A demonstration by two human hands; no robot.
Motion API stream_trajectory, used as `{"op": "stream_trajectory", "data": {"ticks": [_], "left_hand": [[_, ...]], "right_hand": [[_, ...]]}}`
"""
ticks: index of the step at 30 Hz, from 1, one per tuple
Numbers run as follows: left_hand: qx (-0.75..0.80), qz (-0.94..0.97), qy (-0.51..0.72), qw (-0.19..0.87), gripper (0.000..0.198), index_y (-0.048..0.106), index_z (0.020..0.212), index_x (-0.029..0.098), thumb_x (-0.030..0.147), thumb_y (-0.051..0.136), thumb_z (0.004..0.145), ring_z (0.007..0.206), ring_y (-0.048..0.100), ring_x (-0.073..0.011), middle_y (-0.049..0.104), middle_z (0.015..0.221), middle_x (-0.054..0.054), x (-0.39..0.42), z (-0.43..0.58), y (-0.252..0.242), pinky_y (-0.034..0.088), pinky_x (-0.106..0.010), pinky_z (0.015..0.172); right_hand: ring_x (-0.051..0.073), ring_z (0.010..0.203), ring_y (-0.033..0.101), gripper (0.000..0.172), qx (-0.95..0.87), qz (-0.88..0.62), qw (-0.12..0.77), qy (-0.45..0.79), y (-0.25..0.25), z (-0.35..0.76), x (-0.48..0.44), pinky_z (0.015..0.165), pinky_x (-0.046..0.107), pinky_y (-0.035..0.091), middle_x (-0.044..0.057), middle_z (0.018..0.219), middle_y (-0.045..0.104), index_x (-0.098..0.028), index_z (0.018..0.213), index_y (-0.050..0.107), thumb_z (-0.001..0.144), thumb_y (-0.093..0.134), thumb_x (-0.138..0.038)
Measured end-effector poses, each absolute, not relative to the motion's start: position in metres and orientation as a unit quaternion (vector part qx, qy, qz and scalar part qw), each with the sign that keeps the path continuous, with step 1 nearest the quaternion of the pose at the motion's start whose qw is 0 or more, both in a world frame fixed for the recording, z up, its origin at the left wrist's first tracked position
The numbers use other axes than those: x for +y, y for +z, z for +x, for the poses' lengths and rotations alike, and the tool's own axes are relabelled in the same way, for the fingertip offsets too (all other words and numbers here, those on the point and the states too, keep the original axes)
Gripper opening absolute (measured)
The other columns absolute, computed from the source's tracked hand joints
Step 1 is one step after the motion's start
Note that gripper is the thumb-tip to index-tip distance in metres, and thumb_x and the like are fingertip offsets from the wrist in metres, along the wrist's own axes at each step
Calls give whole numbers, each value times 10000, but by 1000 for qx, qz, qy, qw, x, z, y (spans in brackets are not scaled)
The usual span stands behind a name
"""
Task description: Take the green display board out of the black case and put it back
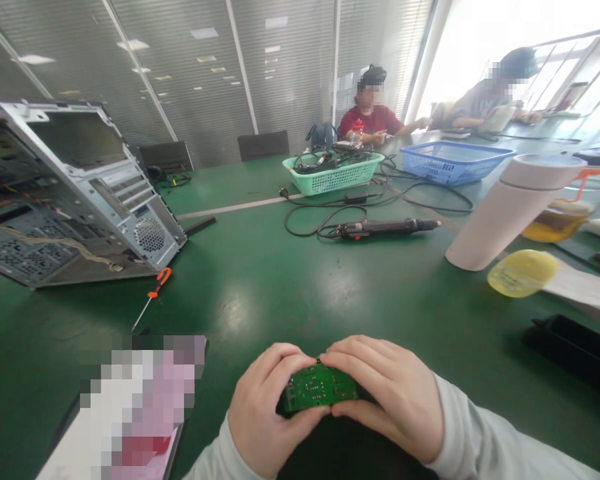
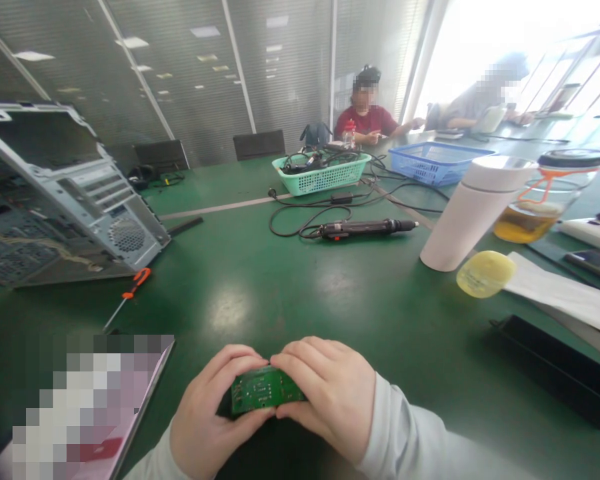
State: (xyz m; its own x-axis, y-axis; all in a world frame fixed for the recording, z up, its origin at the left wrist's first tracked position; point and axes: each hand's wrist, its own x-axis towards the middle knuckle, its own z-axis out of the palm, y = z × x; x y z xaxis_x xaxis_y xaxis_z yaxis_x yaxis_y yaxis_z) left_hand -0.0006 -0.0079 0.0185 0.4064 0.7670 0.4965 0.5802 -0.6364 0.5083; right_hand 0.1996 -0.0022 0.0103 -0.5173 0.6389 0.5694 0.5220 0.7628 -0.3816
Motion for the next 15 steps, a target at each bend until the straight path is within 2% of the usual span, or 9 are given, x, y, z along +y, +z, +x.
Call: {"op": "stream_trajectory", "data": {"ticks": [3,6,8,10,13,15], "left_hand": [[417,822,357,149,429,542,1052,234,202,780,696,868,651,-243,635,975,-48,-8,-3,10,527,-360,773],[459,792,351,197,654,405,1262,248,254,761,713,1095,575,-314,574,1183,-109,-6,-7,0,473,-491,912],[485,762,350,250,749,300,1359,258,260,727,744,1190,514,-321,517,1269,-126,-4,-11,-7,447,-520,947],[499,732,356,297,708,286,1381,282,266,677,790,1229,485,-300,500,1295,-112,-1,-12,-12,442,-501,961],[519,684,398,322,530,401,1312,306,289,615,827,1204,508,-284,536,1265,-78,0,-10,-17,446,-478,943],[532,654,426,329,429,468,1257,306,307,575,842,1162,540,-282,584,1205,-64,-1,-6,-18,441,-480,928]], "right_hand": [[223,906,644,351,-862,-338,366,97,10,201,-1,749,354,525,96,1012,671,-168,1082,565,1007,374,-453],[222,872,657,234,-860,-365,340,105,10,208,3,743,356,536,82,987,679,-168,1089,554,947,510,-349],[218,850,662,230,-855,-396,321,94,12,218,6,735,357,542,72,968,683,-171,1099,547,922,537,-318],[214,845,666,239,-831,-440,334,62,18,234,6,741,351,543,67,966,686,-185,1106,541,926,521,-341],[226,822,678,308,-747,-550,373,-10,24,275,-3,730,348,544,66,958,693,-219,1084,561,915,507,-470],[251,785,684,408,-660,-654,366,-47,24,317,-15,657,350,543,72,942,699,-233,1078,587,875,506,-577]]}}
